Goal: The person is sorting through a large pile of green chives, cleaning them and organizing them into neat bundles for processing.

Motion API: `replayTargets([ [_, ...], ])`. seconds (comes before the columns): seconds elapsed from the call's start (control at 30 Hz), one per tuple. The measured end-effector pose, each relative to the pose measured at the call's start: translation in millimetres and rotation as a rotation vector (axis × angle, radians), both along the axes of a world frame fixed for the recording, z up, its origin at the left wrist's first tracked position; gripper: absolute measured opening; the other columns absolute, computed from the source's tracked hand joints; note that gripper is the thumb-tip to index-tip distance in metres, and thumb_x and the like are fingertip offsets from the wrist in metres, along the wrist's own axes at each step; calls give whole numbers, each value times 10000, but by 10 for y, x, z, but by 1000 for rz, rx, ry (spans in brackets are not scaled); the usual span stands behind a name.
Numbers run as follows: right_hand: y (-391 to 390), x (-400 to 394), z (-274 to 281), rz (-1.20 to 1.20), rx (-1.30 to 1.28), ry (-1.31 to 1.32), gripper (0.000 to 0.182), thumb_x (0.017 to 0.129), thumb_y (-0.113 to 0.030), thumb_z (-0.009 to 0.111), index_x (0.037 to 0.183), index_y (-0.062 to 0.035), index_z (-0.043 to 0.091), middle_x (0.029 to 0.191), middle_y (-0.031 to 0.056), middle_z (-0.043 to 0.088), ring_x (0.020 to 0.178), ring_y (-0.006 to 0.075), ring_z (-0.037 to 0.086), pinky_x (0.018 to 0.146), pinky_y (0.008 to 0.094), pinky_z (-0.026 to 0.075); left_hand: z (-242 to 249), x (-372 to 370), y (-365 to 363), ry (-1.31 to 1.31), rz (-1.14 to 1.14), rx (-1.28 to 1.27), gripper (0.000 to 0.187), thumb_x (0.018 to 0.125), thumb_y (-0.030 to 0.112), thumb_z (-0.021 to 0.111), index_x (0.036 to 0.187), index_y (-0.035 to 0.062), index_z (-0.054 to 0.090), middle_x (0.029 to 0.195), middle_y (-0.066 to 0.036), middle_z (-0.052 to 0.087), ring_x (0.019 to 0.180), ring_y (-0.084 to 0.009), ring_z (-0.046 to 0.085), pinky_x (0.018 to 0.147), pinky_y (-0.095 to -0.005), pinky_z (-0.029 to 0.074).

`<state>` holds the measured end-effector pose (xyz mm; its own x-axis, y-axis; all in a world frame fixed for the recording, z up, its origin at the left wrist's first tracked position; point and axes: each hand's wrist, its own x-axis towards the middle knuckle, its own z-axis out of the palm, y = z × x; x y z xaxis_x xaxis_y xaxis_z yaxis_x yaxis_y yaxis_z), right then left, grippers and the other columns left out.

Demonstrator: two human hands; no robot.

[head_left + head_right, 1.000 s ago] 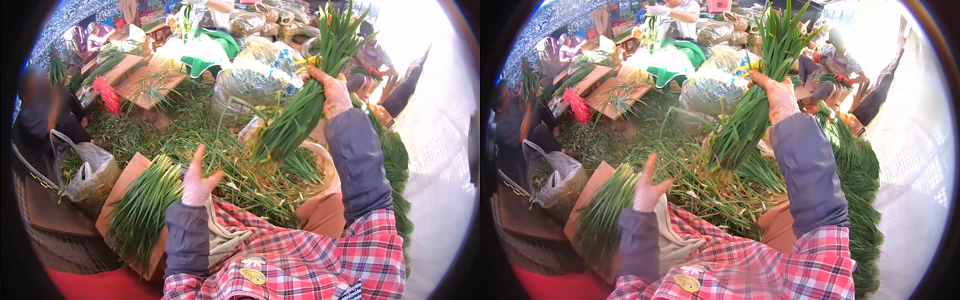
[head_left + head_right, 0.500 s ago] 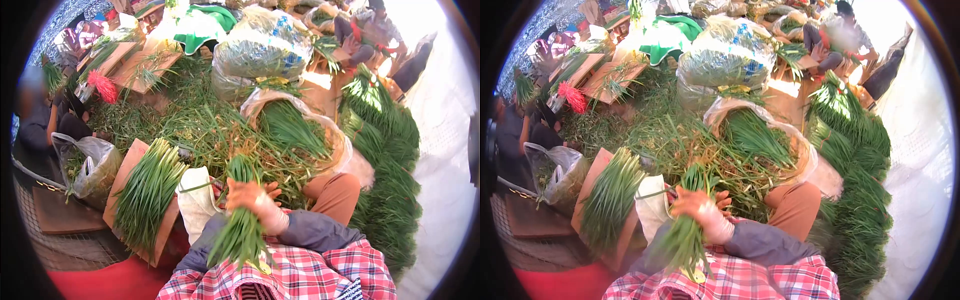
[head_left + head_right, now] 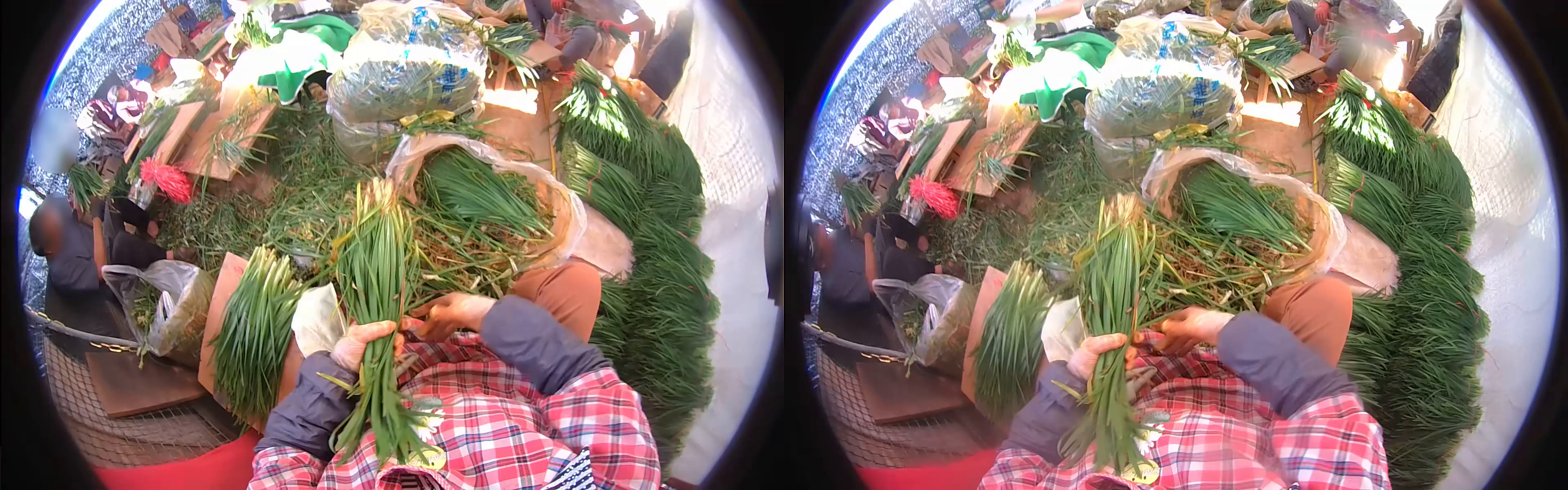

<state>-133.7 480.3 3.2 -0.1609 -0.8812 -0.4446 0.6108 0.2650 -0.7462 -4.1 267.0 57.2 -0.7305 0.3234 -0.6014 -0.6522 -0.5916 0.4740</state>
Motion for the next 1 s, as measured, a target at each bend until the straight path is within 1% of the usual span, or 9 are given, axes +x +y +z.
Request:
replayTargets([
  [0.17,-576,-127,204,-299,-307,-178,663,837,-414,615,1340,-95,324,1230,121,519,1062,281,561,808,490,483,666,-53,-211,233,-42,-391,506,704,120,687,1164,5,509,887,-111,608,676,-160,584,551,-269,473],
  [0.23,-595,-160,433,-384,-183,-151,706,772,-401,701,1300,-62,378,1157,126,563,982,246,596,756,399,513,688,96,-348,248,-92,-458,546,673,104,708,1172,15,504,890,-103,607,681,-153,587,541,-259,478],
  [0.33,-636,-131,379,-421,33,421,738,729,-286,756,1301,-15,376,1017,108,614,880,211,608,661,369,527,552,428,-436,181,-142,-539,530,678,52,698,1173,12,512,952,-90,610,847,-174,599,703,-293,497],
  [0.47,-657,-76,27,-454,250,366,602,671,-293,804,1105,23,530,794,86,621,629,159,585,551,284,468,575,619,-401,108,-139,-549,494,685,-30,666,1158,7,531,997,-92,612,909,-190,599,793,-322,490],
  [0.57,-667,90,210,-474,73,91,484,728,-224,758,1084,24,543,746,60,594,583,130,544,494,277,423,469,773,-459,84,-141,-527,543,685,-64,652,1202,15,507,1052,-85,602,961,-188,583,844,-322,472],
  [0.77,-787,99,141,-380,85,181,263,809,-178,664,974,19,612,754,65,628,540,108,545,480,246,425,365,1001,-655,61,-130,-639,602,679,-77,648,1246,37,483,1122,-63,585,987,-163,563,856,-307,455],
  [0.87,-581,-301,-175,-800,-55,99,165,813,-155,627,901,-16,622,695,64,609,493,128,520,468,264,434,351,1124,-750,-5,-140,-665,616,663,-74,653,1246,35,485,1142,-62,580,999,-168,560,856,-294,444],
  [0.93,-241,-660,-88,-1006,70,284,150,813,-129,627,906,-12,612,670,21,588,508,96,483,464,256,419,411,1157,-732,40,-115,-679,656,658,-74,658,1273,30,452,1163,-68,569,1049,-185,541,908,-301,410],
  [1.0,-197,-683,-35,-745,34,702,340,761,-165,693,1060,-49,579,924,68,603,836,164,549,707,306,458,295,1230,-733,63,-90,-713,688,653,-77,664,1291,29,428,1185,-75,554,1074,-192,528,936,-310,391],
])
